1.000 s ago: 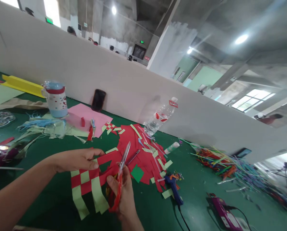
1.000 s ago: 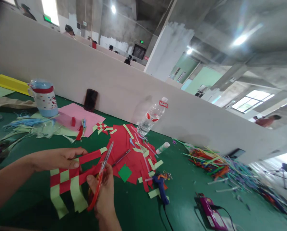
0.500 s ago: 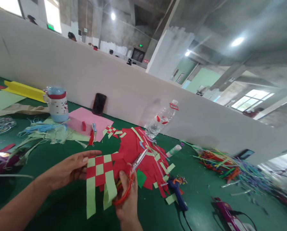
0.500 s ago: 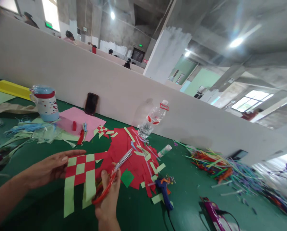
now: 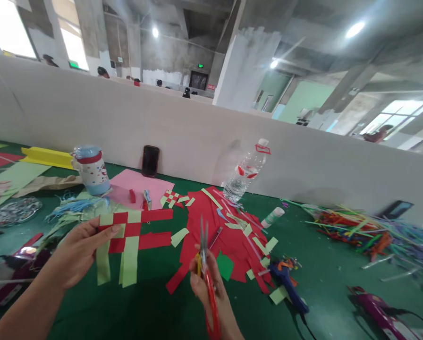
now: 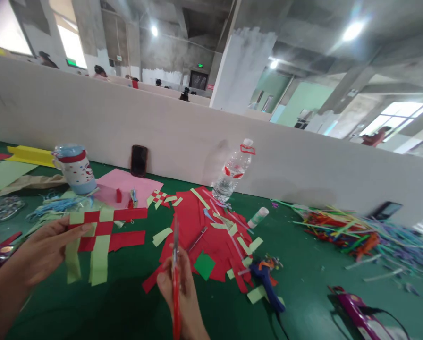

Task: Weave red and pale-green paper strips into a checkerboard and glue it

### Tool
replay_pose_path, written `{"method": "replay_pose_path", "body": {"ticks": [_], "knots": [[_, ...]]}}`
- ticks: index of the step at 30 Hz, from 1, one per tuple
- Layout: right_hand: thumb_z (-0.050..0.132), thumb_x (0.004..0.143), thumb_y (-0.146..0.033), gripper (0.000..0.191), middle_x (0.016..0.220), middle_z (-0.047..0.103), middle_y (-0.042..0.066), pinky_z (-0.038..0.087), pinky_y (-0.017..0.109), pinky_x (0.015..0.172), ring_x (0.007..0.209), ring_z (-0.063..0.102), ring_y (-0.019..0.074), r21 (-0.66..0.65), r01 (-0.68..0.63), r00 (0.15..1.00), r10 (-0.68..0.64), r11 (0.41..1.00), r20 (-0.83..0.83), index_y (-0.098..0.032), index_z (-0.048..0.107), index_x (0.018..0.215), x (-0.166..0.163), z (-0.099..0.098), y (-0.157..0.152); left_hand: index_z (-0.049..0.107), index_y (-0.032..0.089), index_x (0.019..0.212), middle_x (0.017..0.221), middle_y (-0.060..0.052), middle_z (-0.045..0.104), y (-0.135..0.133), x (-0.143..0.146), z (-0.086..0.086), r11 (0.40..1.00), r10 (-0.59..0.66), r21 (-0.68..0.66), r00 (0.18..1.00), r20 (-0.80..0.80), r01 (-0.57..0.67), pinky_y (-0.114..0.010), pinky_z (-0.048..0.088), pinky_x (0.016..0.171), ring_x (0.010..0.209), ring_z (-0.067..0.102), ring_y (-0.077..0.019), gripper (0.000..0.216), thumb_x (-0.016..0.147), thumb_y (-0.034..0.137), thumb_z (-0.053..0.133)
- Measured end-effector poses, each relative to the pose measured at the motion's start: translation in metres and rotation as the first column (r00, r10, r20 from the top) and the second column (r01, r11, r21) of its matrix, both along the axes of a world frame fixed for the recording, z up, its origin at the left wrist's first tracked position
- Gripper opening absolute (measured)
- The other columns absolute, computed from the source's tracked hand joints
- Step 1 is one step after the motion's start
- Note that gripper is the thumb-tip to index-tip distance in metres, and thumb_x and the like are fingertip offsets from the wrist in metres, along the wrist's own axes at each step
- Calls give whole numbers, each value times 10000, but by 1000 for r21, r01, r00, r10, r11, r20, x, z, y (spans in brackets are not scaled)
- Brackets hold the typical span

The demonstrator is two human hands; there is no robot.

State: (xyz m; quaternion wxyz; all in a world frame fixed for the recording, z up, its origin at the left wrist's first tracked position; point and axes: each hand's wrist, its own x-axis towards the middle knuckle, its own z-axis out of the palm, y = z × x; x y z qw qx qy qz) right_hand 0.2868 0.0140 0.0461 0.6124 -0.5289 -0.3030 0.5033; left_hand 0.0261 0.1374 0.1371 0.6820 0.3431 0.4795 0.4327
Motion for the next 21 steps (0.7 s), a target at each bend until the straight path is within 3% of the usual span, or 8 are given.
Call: {"method": "replay_pose_path", "body": {"ticks": [3,6,12,16,21], "knots": [[827,752,-680,719,1015,603,33,498,348,804,872,579,210,-50,-349,932,352,936,85,-305,600,1321,3,14,-3,726,193,992,744,28,822,3,-11,3,1000,-20,5,998,-68,20,-309,656,559,638,784,-243,584,481,206,1007],[780,771,-730,691,911,528,-10,445,301,762,783,490,166,-74,-530,830,534,845,160,-271,610,1259,5,28,1,710,210,1036,808,17,838,6,-16,4,999,-42,-4,994,-103,42,-334,672,591,702,800,-266,625,482,200,998],[723,749,-822,796,863,498,-27,378,275,709,749,437,150,-81,-571,792,574,817,208,-237,559,1263,5,36,12,696,224,1022,834,17,844,6,-17,8,994,-86,-87,981,-174,71,-339,678,598,700,801,-270,696,397,156,994],[704,792,-799,725,890,498,-21,365,277,707,757,433,145,-81,-588,773,588,805,237,-229,551,1213,4,34,12,722,229,946,839,0,846,3,-13,4,980,-179,-120,967,-181,159,-384,685,634,738,805,-299,532,476,179,966],[678,839,-771,653,881,476,-24,347,274,678,747,401,140,-64,-580,781,577,812,238,-229,557,1181,-1,29,11,759,223,869,754,-4,830,0,-12,1,973,-222,-105,956,-190,205,-375,671,573,637,787,-287,440,479,210,962]]}}
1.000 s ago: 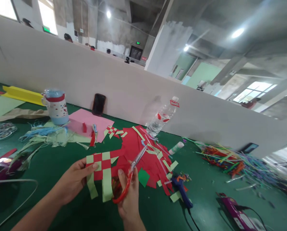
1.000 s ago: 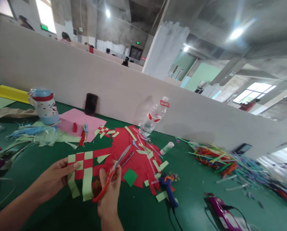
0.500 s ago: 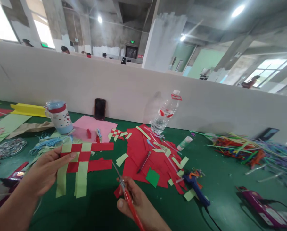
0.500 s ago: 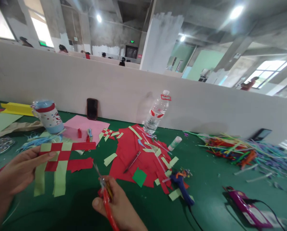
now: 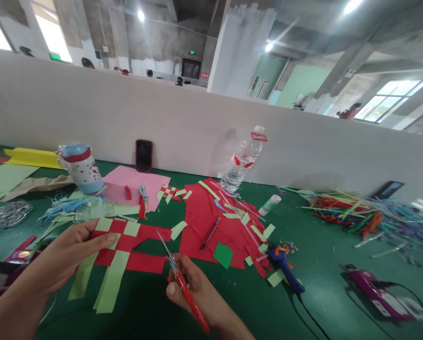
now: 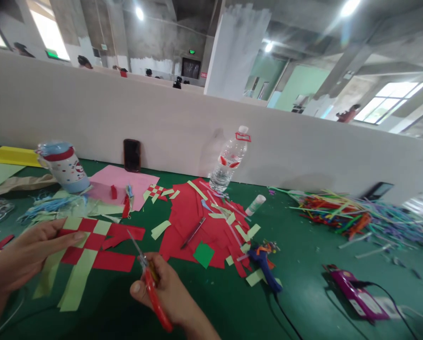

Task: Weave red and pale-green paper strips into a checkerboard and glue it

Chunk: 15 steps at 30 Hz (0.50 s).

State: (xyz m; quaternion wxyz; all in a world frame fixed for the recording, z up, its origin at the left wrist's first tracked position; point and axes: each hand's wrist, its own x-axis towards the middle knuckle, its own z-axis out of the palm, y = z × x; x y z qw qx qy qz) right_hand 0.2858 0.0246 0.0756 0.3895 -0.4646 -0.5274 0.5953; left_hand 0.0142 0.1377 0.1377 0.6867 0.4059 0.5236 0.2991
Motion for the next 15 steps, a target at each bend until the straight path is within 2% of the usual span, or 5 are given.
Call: {"method": "replay_pose_path", "body": {"ticks": [8,15], "knots": [[658,862,-761,623,848,444,-34,336,259,636,714,372,133,22,21,1000,-21,1000,-4,-235,576,1184,-4,-5,2,767,213,885,731,10,823,1,-1,-1,1000,-19,20,1000,-13,20,-321,651,566,626,774,-247,438,497,226,972],[736,780,-779,723,871,484,-31,343,266,658,729,403,135,-25,4,1000,-5,1000,-27,-237,566,1226,-4,0,1,759,214,898,759,16,828,4,-3,-2,1000,15,5,1000,12,-15,-383,674,601,661,788,-288,430,518,174,957]]}}
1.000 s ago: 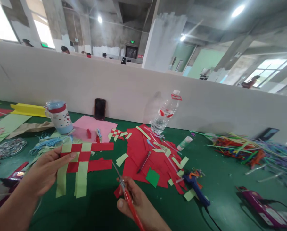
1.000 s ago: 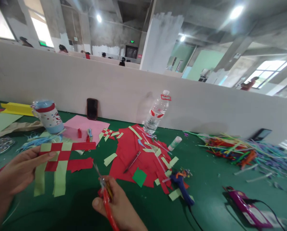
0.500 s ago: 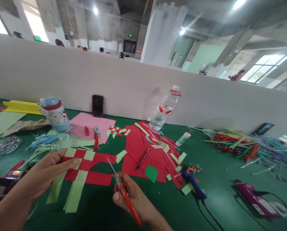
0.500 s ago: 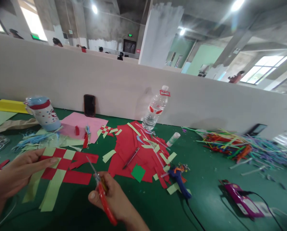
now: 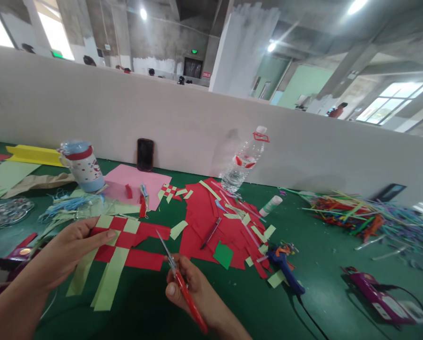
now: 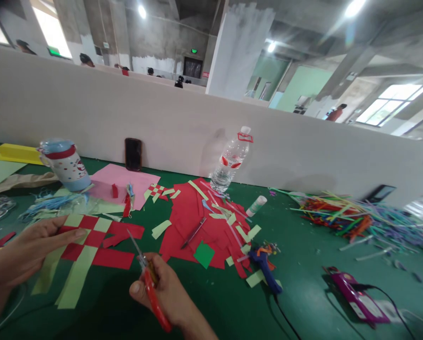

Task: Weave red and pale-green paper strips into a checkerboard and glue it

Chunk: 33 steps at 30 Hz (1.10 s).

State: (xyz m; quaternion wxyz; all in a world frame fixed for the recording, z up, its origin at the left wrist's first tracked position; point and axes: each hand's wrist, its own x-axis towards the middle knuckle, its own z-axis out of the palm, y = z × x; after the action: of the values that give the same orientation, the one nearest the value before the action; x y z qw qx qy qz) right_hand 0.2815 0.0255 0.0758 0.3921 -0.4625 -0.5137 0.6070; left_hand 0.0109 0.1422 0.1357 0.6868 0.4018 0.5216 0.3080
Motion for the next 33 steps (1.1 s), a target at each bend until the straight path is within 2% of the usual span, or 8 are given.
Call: {"method": "replay_pose_path", "body": {"ticks": [5,10,15,22,28,33], "knots": [[702,797,-797,689,873,487,-27,347,275,675,733,413,137,8,-15,1000,15,1000,18,-234,568,1171,0,6,0,758,213,881,752,7,828,-1,1,0,1000,0,-13,1000,14,0,-381,678,602,662,789,-290,430,501,171,956],[655,853,-783,674,840,463,-35,316,267,637,711,382,128,37,-27,999,26,999,39,-221,546,1211,0,-2,1,756,208,952,775,-1,831,1,0,-5,999,-39,-13,999,-3,39,-361,671,589,683,793,-283,466,525,179,941],[648,865,-779,653,830,410,-38,274,254,596,690,320,116,62,-24,1000,23,998,10,-207,556,1167,-1,-9,2,744,236,860,732,19,817,3,0,-7,1000,-8,-5,1000,10,9,-382,671,577,625,778,-269,426,487,133,921],[645,886,-754,593,792,353,-52,248,243,568,658,275,103,101,31,999,-27,994,-44,-200,568,1083,-8,-12,1,743,277,767,715,17,812,2,-1,-10,1000,-16,23,1000,8,16,-356,652,537,589,768,-256,327,514,110,866],[660,859,-775,601,717,333,-73,247,236,547,620,258,91,129,90,996,-86,988,-35,-200,593,1019,-12,-14,1,753,282,806,729,26,814,6,-3,-16,997,-48,63,999,-16,49,-341,650,542,615,772,-242,298,571,134,861],[715,845,-732,560,703,304,-76,220,233,530,611,240,84,138,136,990,-130,981,-47,-195,611,967,-16,-26,1,745,264,776,753,26,817,6,-3,-18,992,-72,98,996,-52,77,-295,640,560,626,762,-210,253,588,193,899]]}}
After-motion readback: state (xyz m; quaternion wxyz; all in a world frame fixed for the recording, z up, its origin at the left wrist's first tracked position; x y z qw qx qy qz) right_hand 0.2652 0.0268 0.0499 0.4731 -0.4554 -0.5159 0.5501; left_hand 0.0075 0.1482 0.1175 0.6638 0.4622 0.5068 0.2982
